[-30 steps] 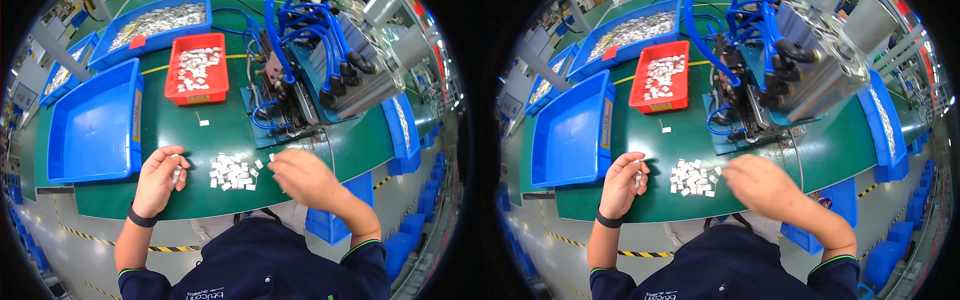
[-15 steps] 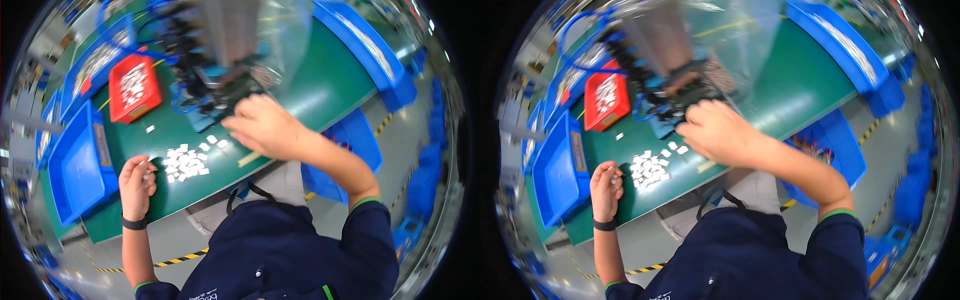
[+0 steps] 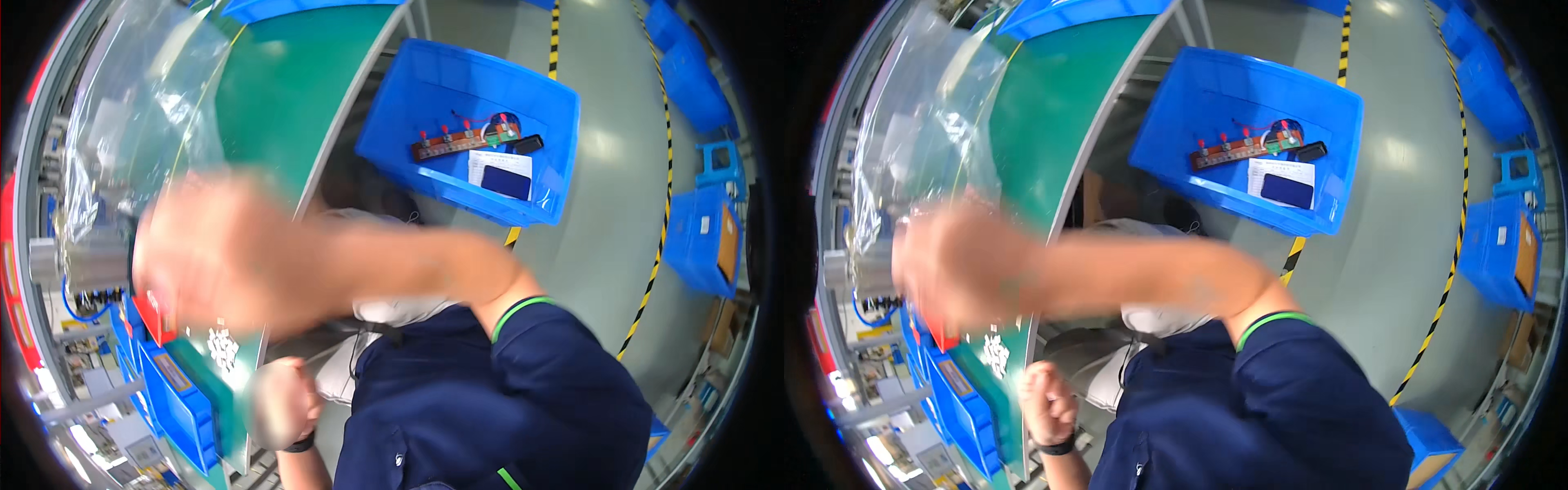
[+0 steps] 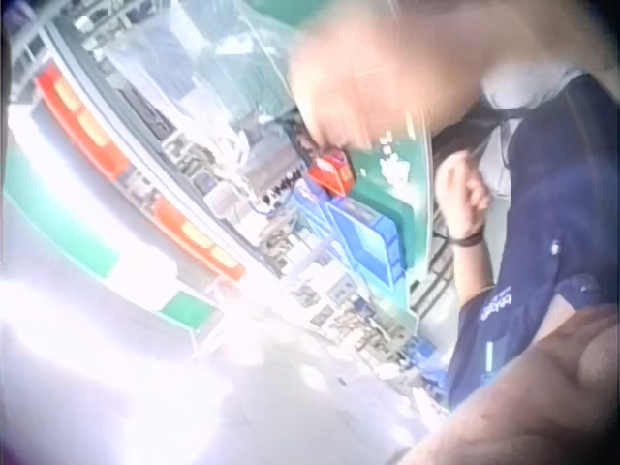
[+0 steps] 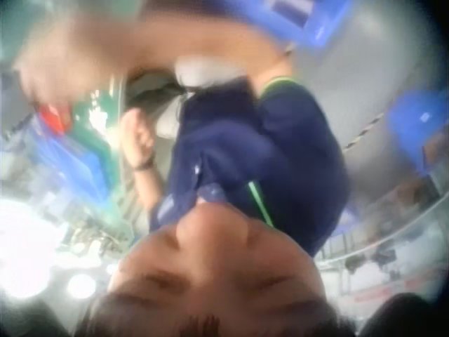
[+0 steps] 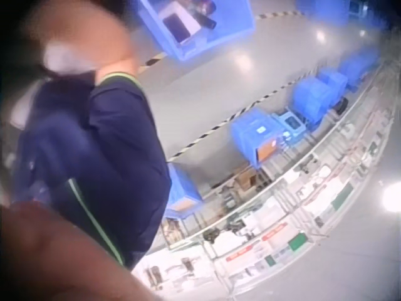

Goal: The person assembles small white electronic components by hand at a factory workstation. They pick up individual units, attach thin wires, and place the finished items into a red bin. The person also briefly adjusts a plastic bag and a blue bin on the table.

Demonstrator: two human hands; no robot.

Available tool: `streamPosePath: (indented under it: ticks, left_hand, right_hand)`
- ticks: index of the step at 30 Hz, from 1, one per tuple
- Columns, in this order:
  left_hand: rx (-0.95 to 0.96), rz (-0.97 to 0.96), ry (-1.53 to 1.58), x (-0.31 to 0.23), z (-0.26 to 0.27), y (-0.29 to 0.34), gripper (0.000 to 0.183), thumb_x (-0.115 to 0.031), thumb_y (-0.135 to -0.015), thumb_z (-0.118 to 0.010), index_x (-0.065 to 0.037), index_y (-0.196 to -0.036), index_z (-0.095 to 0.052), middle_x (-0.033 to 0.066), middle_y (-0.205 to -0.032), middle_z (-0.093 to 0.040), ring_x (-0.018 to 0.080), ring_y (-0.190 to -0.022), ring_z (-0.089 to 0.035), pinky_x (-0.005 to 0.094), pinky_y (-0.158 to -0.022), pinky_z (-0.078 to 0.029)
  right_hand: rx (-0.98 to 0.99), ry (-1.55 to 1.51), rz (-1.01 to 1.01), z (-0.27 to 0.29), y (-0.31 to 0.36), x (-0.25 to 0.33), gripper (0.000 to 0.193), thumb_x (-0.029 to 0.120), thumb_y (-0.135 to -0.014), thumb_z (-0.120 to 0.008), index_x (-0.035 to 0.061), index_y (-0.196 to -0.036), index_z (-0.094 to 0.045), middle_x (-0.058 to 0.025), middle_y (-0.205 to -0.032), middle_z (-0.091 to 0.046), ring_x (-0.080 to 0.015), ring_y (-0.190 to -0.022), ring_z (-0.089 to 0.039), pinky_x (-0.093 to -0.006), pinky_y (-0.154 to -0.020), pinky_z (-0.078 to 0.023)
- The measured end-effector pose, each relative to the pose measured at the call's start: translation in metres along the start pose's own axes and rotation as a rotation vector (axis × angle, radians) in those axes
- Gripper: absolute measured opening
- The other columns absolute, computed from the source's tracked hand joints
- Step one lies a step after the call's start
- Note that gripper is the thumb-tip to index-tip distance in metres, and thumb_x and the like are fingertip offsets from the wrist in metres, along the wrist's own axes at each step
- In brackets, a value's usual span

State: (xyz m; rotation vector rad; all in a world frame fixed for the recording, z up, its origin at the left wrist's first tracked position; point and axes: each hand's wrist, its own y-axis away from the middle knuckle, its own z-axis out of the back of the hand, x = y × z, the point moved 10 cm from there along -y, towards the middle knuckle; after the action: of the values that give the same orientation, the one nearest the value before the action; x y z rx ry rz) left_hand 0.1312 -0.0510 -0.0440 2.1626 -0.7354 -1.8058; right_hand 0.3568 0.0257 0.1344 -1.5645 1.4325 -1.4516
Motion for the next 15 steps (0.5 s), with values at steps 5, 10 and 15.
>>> streamPosePath:
  ticks: [5, 10, 15]
  left_hand:
    - [0.277, 0.342, -0.017, 0.106, -0.089, -0.020, 0.018, -0.022, -0.096, -0.049, -0.008, -0.085, -0.052, -0.0033, -0.057, -0.034, 0.0066, -0.041, -0.024, 0.0223, -0.038, -0.019]
    - [0.159, 0.327, 0.045, 0.092, -0.090, -0.028, 0.019, -0.018, -0.095, -0.048, -0.006, -0.081, -0.053, -0.0007, -0.057, -0.042, 0.0100, -0.041, -0.031, 0.0243, -0.040, -0.023]
    - [0.044, 0.230, 0.061, 0.058, -0.081, -0.030, 0.017, -0.019, -0.096, -0.047, -0.005, -0.087, -0.053, -0.0003, -0.059, -0.043, 0.0097, -0.042, -0.032, 0.0233, -0.040, -0.024]
  right_hand:
    - [0.296, -0.190, 0.218, -0.098, 0.069, 0.113, 0.017, 0.021, -0.066, -0.064, 0.0076, -0.064, -0.053, -0.0029, -0.056, -0.053, -0.0209, -0.055, -0.057, -0.0347, -0.043, -0.041]
    - [0.521, -0.238, 0.179, -0.111, 0.082, 0.115, 0.019, 0.025, -0.070, -0.061, 0.0082, -0.063, -0.058, -0.0066, -0.060, -0.062, -0.0271, -0.054, -0.063, -0.0385, -0.043, -0.045]
    - [0.517, -0.206, 0.150, -0.097, 0.083, 0.108, 0.019, 0.025, -0.070, -0.061, 0.0080, -0.063, -0.057, -0.0071, -0.055, -0.060, -0.0269, -0.050, -0.062, -0.0380, -0.041, -0.043]
